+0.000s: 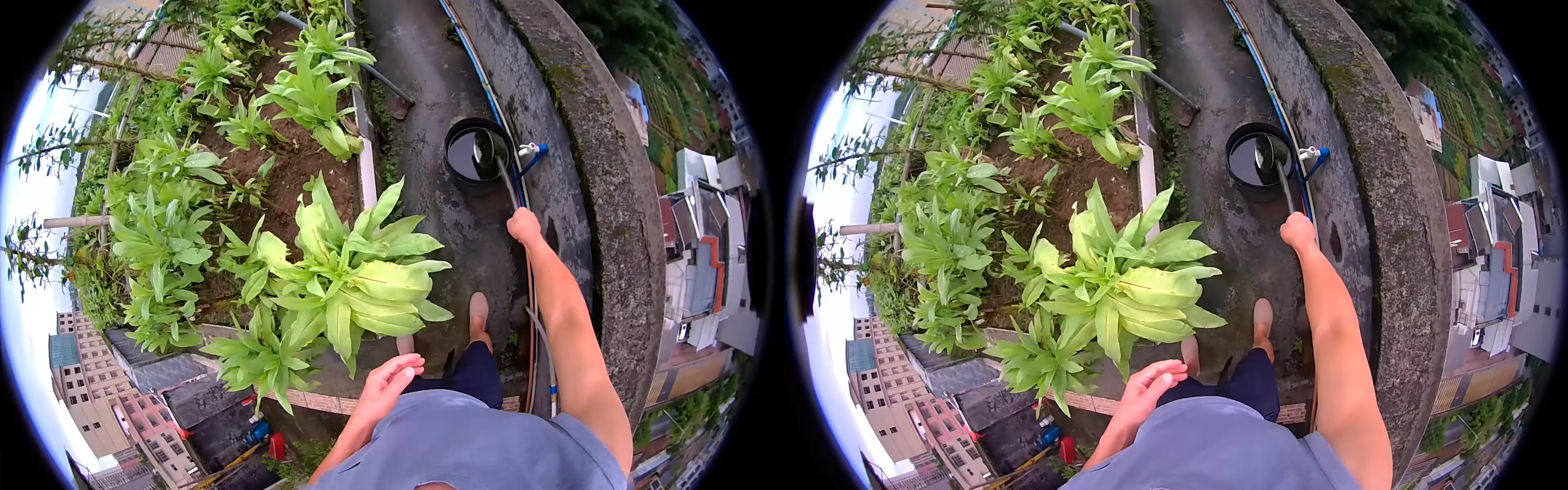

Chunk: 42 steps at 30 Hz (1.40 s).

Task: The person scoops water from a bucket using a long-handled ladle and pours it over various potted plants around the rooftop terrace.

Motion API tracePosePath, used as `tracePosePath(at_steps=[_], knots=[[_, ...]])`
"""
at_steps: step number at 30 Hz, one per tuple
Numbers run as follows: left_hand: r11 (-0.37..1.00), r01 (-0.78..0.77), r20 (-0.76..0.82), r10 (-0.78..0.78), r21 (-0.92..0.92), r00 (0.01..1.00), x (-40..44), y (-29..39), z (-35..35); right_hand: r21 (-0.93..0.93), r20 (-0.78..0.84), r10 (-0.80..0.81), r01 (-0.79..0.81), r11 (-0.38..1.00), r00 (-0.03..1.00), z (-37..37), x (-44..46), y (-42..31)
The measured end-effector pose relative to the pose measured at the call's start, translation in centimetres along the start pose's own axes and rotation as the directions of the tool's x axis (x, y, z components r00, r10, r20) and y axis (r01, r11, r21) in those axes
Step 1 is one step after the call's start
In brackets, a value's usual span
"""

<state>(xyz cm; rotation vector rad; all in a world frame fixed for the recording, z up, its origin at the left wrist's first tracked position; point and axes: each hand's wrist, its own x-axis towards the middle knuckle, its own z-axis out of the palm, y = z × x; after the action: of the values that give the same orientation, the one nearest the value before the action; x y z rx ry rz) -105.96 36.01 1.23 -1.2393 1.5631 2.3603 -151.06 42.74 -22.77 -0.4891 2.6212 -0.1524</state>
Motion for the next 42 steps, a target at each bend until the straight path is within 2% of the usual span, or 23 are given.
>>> tracePosePath(at_steps=[3,5,7,9,10,11,12,13,15,16,17,19,20,21,24,27,28,33,34,35,37,39,42], knots=[[1.000,0.024,-0.098,-0.026,-0.020,0.995,1.0,0.8,2.1,0.007,0.108,0.088,-0.089,0.996,0.990,2.8,5.4,1.8],[0.999,0.023,-0.139,-0.029,-0.041,0.990,1.5,1.1,2.8,-0.005,0.147,0.092,-0.092,0.996,0.985,4.9,7.2,2.3],[0.997,0.040,-0.180,-0.052,-0.070,0.982,1.6,0.6,3.1,0.101,0.203,0.097,-0.119,0.988,0.974,5.6,7.8,1.4],[0.996,0.016,-0.197,-0.034,-0.093,0.980,1.7,0.4,3.6,0.292,0.331,0.108,-0.211,0.933,0.937,4.8,8.0,0.4],[0.994,0.021,-0.213,-0.044,-0.108,0.976,1.8,0.3,3.6,0.294,0.326,0.096,-0.197,0.935,0.940,5.5,9.1,0.2],[0.991,0.033,-0.229,-0.062,-0.128,0.971,1.7,0.2,3.6,0.534,0.457,0.055,-0.323,0.781,0.888,6.4,9.8,0.2],[0.992,0.038,-0.235,-0.065,-0.118,0.970,1.6,0.3,3.8,0.687,0.572,-0.021,-0.465,0.558,0.820,7.5,9.8,0.8],[0.993,0.043,-0.240,-0.068,-0.108,0.968,1.6,0.8,3.9,0.674,0.581,-0.020,-0.467,0.572,0.814,7.5,8.3,1.0],[0.989,0.015,-0.240,-0.050,-0.146,0.970,1.5,1.3,4.4,0.764,0.620,-0.043,-0.590,0.259,0.784,6.5,5.3,1.1],[0.990,-0.004,-0.227,-0.028,-0.138,0.973,1.5,0.6,4.1,0.763,0.627,-0.034,-0.604,0.230,0.778,5.7,3.6,1.7],[0.991,-0.012,-0.203,-0.016,-0.135,0.979,1.2,0.1,4.2,0.753,0.639,-0.045,-0.612,0.241,0.768,4.9,1.1,3.3],[0.987,-0.043,-0.214,0.009,-0.153,0.977,1.7,0.7,4.3,0.794,0.574,-0.076,-0.532,0.293,0.815,2.5,-2.3,2.9],[0.985,-0.063,-0.203,0.030,-0.161,0.979,2.0,0.9,4.2,0.815,0.562,-0.123,-0.522,0.252,0.818,1.5,-3.8,3.1],[0.982,-0.084,-0.193,0.051,-0.169,0.980,2.0,0.8,4.2,0.822,0.550,-0.169,-0.495,0.283,0.818,0.1,-5.8,3.2],[0.987,-0.091,-0.174,0.067,-0.135,0.983,1.4,-0.2,4.3,0.806,0.514,-0.135,-0.423,0.414,0.847,-4.9,-12.7,3.4],[0.969,-0.178,-0.165,0.151,-0.168,0.975,0.2,-1.0,3.9,0.786,0.455,-0.201,-0.285,0.549,0.867,-9.2,-18.3,2.4],[0.966,-0.219,-0.127,0.201,-0.141,0.971,-0.1,-1.3,3.4,0.796,0.436,-0.205,-0.269,0.542,0.877,-10.3,-20.3,2.8],[0.932,-0.320,-0.195,0.287,-0.168,0.938,-3.3,-1.2,2.1,0.799,0.408,-0.350,-0.144,0.584,0.843,-16.3,-28.5,1.1],[0.911,-0.391,-0.237,0.353,-0.136,0.905,-3.6,-2.1,1.6,0.790,0.405,-0.377,-0.110,0.603,0.833,-17.2,-29.9,0.1],[0.898,-0.408,-0.289,0.353,-0.162,0.890,-4.1,-2.8,1.3,0.782,0.396,-0.391,-0.082,0.618,0.831,-18.0,-31.5,-0.8],[0.857,-0.511,-0.376,0.452,-0.069,0.809,-5.4,-4.3,0.4,0.768,0.417,-0.460,-0.034,0.639,0.784,-19.0,-34.3,-2.8],[0.839,-0.536,-0.439,0.449,-0.093,0.779,-7.4,-5.7,-1.1,0.759,0.434,-0.512,0.006,0.651,0.742,-19.5,-37.4,-5.4],[0.818,-0.569,-0.502,0.457,-0.087,0.734,-10.4,-8.5,-3.5,0.770,0.481,-0.621,0.040,0.637,0.619,-18.8,-41.5,-9.6]])
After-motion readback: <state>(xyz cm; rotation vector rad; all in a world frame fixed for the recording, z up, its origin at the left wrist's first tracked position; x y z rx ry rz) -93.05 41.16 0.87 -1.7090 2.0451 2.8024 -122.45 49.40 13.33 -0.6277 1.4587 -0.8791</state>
